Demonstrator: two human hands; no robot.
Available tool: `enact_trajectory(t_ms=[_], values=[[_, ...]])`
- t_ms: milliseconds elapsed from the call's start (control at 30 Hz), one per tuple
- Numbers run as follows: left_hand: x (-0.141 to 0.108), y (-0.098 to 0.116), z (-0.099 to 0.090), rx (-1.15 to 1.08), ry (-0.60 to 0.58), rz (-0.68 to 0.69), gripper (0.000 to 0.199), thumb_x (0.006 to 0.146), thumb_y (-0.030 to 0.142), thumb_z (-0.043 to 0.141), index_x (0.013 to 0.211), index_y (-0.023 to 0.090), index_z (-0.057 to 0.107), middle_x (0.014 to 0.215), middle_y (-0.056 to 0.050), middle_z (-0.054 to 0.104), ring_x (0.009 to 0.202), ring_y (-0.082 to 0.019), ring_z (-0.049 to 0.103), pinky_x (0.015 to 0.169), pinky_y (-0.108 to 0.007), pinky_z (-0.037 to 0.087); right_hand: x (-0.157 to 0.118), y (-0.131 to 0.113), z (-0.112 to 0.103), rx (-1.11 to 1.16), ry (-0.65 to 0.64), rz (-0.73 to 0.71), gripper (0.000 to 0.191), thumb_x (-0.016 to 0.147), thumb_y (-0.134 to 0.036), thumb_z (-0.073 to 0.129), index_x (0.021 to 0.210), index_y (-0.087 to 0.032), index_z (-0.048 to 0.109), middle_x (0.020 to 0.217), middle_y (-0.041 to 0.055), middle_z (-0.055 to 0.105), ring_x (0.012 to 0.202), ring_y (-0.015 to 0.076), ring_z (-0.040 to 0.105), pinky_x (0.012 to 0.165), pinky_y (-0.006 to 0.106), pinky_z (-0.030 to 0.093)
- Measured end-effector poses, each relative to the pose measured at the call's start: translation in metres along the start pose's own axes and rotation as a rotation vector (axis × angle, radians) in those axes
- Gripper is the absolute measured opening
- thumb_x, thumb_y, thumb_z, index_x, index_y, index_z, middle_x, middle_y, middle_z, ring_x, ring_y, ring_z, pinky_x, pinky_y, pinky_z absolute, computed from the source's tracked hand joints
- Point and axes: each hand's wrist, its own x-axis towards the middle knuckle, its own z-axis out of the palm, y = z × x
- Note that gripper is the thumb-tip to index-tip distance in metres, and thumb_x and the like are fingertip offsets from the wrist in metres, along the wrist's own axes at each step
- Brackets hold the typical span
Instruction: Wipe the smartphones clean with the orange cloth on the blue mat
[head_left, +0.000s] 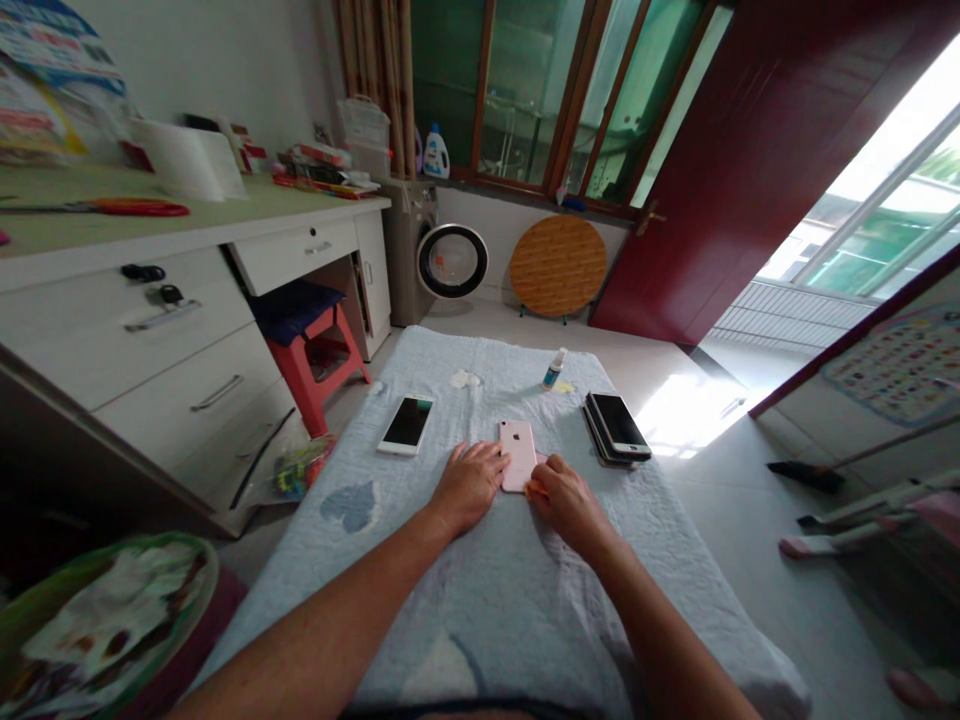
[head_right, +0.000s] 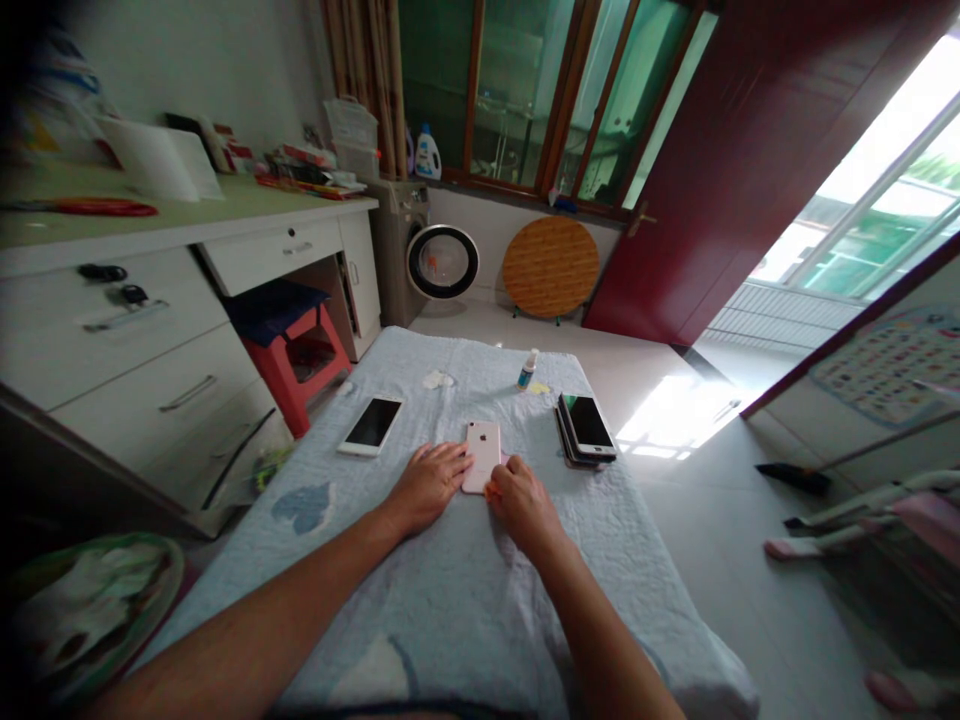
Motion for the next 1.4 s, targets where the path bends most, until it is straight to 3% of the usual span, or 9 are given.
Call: enact_trajectory(t_ms=[233, 400, 533, 633, 867, 1167, 1400], values=[[0.000, 0.000, 0.001, -0.009, 0.005, -0.006, 0.032, 0.097, 0.031, 0.041, 0.126, 0.031, 0.056, 0.141, -0.002, 0.050, 0.130, -0.023, 0.043, 0.110, -0.050, 0.027, 0.008, 0.015, -0.012, 0.077, 0.017, -0.011, 0.013, 0.084, -0.018, 0.052, 0.074, -0.017, 0.061, 0.076, 0.0004, 0.054, 0.071, 0.0113, 0.051, 0.066, 0.020, 0.033], [-0.001, 0.000, 0.000, -0.011, 0.000, -0.003, 0.032, 0.097, 0.031, 0.041, 0.126, 0.033, 0.055, 0.141, -0.002, 0.050, 0.130, -0.024, 0.042, 0.109, -0.051, 0.027, 0.047, 0.022, -0.012, 0.051, 0.143, 0.072, 0.013, 0.085, -0.018, 0.052, 0.084, -0.016, 0.065, 0.082, 0.0034, 0.061, 0.077, 0.0135, 0.054, 0.069, 0.021, 0.034], [-0.002, 0.000, -0.001, -0.020, 0.019, 0.007, 0.034, 0.098, 0.030, 0.040, 0.130, 0.034, 0.052, 0.142, -0.002, 0.049, 0.130, -0.023, 0.042, 0.109, -0.051, 0.026, 0.078, 0.022, -0.004, -0.029, 0.133, 0.154, 0.018, 0.085, -0.019, 0.052, 0.084, -0.015, 0.069, 0.087, 0.0060, 0.061, 0.077, 0.0133, 0.054, 0.069, 0.021, 0.035], [-0.003, 0.000, 0.000, -0.021, 0.024, 0.013, 0.034, 0.098, 0.028, 0.040, 0.129, 0.032, 0.053, 0.142, -0.002, 0.049, 0.130, -0.023, 0.043, 0.109, -0.050, 0.026, 0.084, 0.024, 0.003, -0.053, 0.104, 0.179, 0.024, 0.088, -0.021, 0.049, 0.080, -0.015, 0.070, 0.086, 0.0072, 0.061, 0.076, 0.0132, 0.055, 0.068, 0.021, 0.036], [-0.002, 0.001, 0.003, 0.017, 0.027, 0.003, 0.033, 0.097, 0.027, 0.039, 0.126, 0.030, 0.055, 0.141, -0.002, 0.050, 0.130, -0.023, 0.043, 0.109, -0.049, 0.027, 0.052, 0.027, 0.009, -0.047, 0.089, 0.133, 0.024, 0.087, -0.021, 0.050, 0.071, -0.015, 0.068, 0.073, 0.0046, 0.058, 0.075, 0.0143, 0.053, 0.070, 0.021, 0.037], [-0.002, 0.002, 0.004, 0.031, 0.040, 0.007, 0.033, 0.097, 0.028, 0.037, 0.126, 0.032, 0.054, 0.139, -0.001, 0.052, 0.128, -0.022, 0.044, 0.108, -0.050, 0.028, -0.006, 0.008, -0.001, 0.050, 0.019, 0.107, 0.023, 0.086, -0.024, 0.052, 0.068, -0.015, 0.063, 0.076, 0.0022, 0.054, 0.069, 0.0111, 0.051, 0.064, 0.020, 0.035], [-0.003, 0.004, 0.000, 0.000, 0.029, -0.001, 0.036, 0.096, 0.024, 0.036, 0.128, 0.029, 0.052, 0.140, -0.002, 0.051, 0.129, -0.023, 0.043, 0.109, -0.049, 0.027, -0.003, -0.006, -0.010, 0.156, -0.014, -0.022, 0.017, 0.086, -0.019, 0.053, 0.074, -0.016, 0.064, 0.083, 0.0015, 0.053, 0.075, 0.0102, 0.053, 0.069, 0.019, 0.037]])
